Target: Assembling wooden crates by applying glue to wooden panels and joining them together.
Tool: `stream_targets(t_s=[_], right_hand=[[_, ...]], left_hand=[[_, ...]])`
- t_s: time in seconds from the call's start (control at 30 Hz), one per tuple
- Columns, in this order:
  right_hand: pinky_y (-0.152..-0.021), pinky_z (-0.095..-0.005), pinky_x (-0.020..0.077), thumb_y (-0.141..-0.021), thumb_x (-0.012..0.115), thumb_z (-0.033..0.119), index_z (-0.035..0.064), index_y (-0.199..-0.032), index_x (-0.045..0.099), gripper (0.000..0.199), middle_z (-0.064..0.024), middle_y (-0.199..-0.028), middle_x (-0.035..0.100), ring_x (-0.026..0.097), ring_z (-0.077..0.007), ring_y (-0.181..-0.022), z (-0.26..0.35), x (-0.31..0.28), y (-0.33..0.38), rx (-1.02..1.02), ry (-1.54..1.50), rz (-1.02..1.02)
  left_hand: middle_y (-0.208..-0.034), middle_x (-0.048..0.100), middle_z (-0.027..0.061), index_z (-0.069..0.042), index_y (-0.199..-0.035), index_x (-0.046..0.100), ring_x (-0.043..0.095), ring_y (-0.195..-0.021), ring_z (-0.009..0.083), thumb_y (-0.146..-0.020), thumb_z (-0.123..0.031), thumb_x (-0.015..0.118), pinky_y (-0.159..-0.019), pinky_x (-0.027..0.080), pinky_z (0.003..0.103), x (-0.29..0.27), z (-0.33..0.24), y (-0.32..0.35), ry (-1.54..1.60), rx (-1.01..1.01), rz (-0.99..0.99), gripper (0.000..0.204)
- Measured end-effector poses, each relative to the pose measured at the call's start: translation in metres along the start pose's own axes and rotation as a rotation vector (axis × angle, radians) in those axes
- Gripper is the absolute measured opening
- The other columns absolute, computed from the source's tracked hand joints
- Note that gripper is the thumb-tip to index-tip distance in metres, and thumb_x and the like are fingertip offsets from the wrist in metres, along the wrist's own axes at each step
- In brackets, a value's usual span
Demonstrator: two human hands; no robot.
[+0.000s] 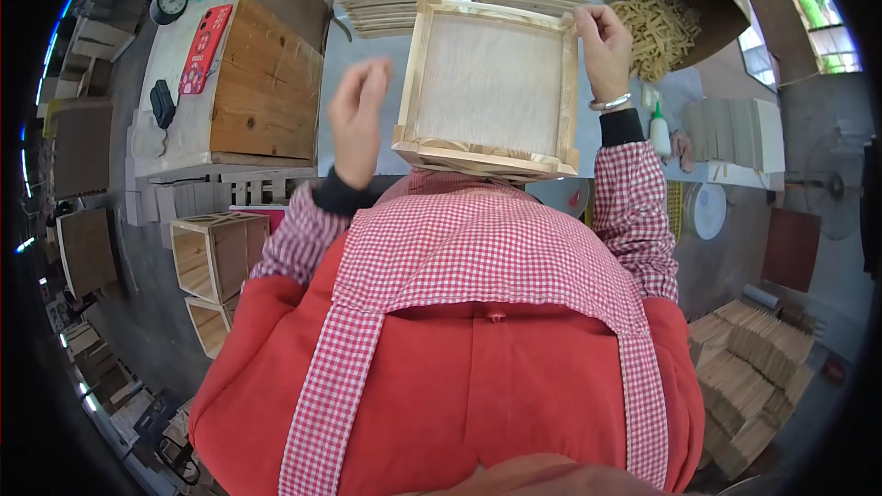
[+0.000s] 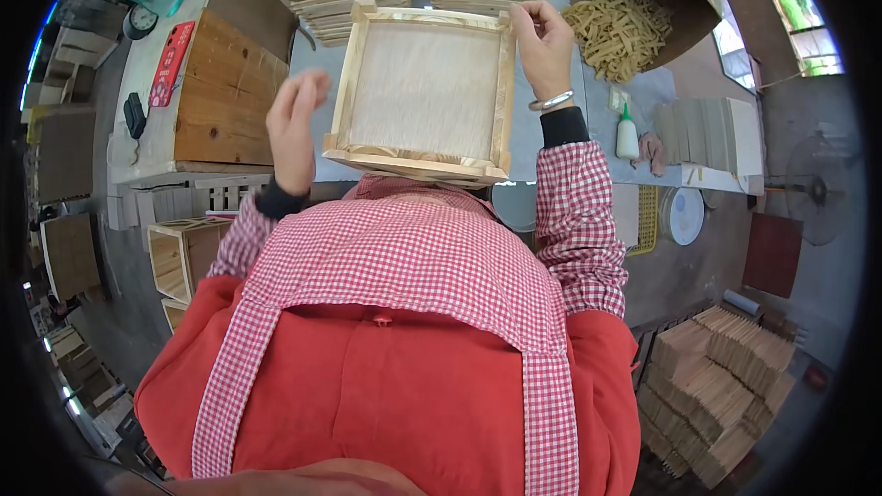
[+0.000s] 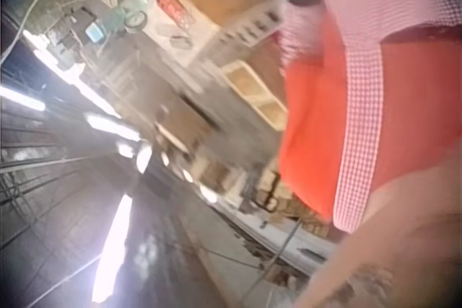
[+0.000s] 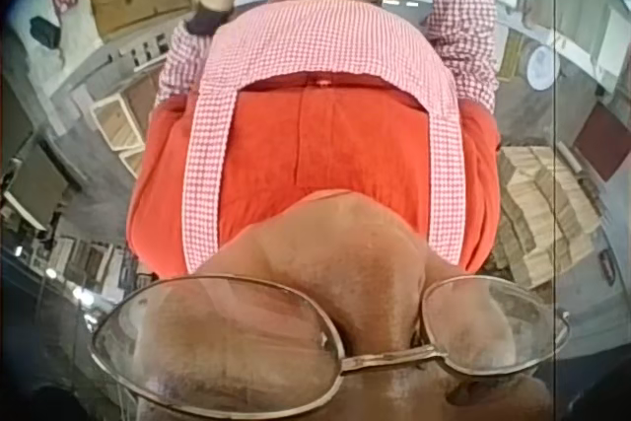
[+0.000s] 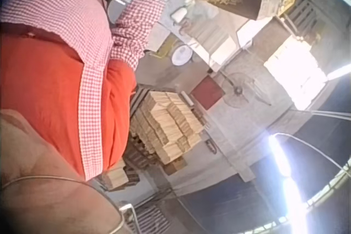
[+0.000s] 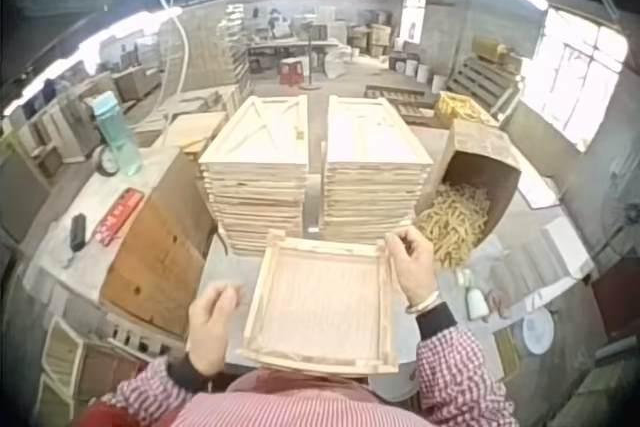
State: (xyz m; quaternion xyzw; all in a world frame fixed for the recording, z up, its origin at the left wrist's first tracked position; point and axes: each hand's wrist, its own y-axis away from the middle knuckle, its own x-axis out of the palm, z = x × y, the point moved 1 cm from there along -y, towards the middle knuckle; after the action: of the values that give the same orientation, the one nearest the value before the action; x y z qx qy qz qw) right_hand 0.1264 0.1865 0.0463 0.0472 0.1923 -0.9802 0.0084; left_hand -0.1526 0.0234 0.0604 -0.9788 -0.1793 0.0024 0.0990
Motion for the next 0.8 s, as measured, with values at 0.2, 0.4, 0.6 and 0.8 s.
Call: stream_targets(t_s=[0.2,0.4,0.6,0.8], right_hand=[[-0.057,-0.0180,0.0382,-0.088,0.064,0.014,0.0006,-0.080,0.060,0.016,0.0057,-0.071,0.055,0.046,-0.0011,-0.065,0.002,0.006,0.006,0.048,-0.003,0.004],[-0.058,-0.0191,0.0352,-0.091,0.061,0.017,0.0024,-0.078,0.058,0.019,0.0064,-0.071,0.052,0.043,-0.0019,-0.066,0.002,0.011,0.013,-0.007,0.063,-0.052],[-0.057,-0.0207,0.0389,-0.089,0.062,0.013,0.0004,-0.076,0.056,0.019,0.0039,-0.068,0.054,0.045,-0.0026,-0.063,-0.012,0.004,-0.009,-0.028,0.057,-0.053],[-0.068,-0.0263,0.0450,-0.091,0.058,0.019,-0.0022,-0.091,0.061,0.021,-0.0055,-0.077,0.061,0.054,-0.0116,-0.074,0.014,0.017,-0.010,-0.084,0.232,0.037]], left_hand=[[-0.108,0.063,0.0081,0.002,-0.110,0.062,0.056,-0.097,0.0111,-0.100,-0.028,0.041,-0.085,0.045,0.026,0.037,0.034,-0.104,0.034,0.048,0.170,0.038],[-0.087,0.066,0.0034,0.004,-0.091,0.064,0.057,-0.081,0.0099,-0.100,-0.026,0.042,-0.078,0.045,0.026,0.049,0.050,-0.124,0.032,0.022,0.278,0.037],[-0.093,0.066,0.0052,0.003,-0.091,0.064,0.059,-0.084,0.0108,-0.101,-0.028,0.038,-0.079,0.046,0.026,0.059,0.046,-0.122,0.044,-0.011,0.318,0.042],[-0.085,0.063,0.0115,-0.001,-0.085,0.062,0.060,-0.082,0.0250,-0.093,-0.015,0.043,-0.078,0.046,0.033,0.030,0.047,-0.132,-0.399,0.562,0.202,0.025]])
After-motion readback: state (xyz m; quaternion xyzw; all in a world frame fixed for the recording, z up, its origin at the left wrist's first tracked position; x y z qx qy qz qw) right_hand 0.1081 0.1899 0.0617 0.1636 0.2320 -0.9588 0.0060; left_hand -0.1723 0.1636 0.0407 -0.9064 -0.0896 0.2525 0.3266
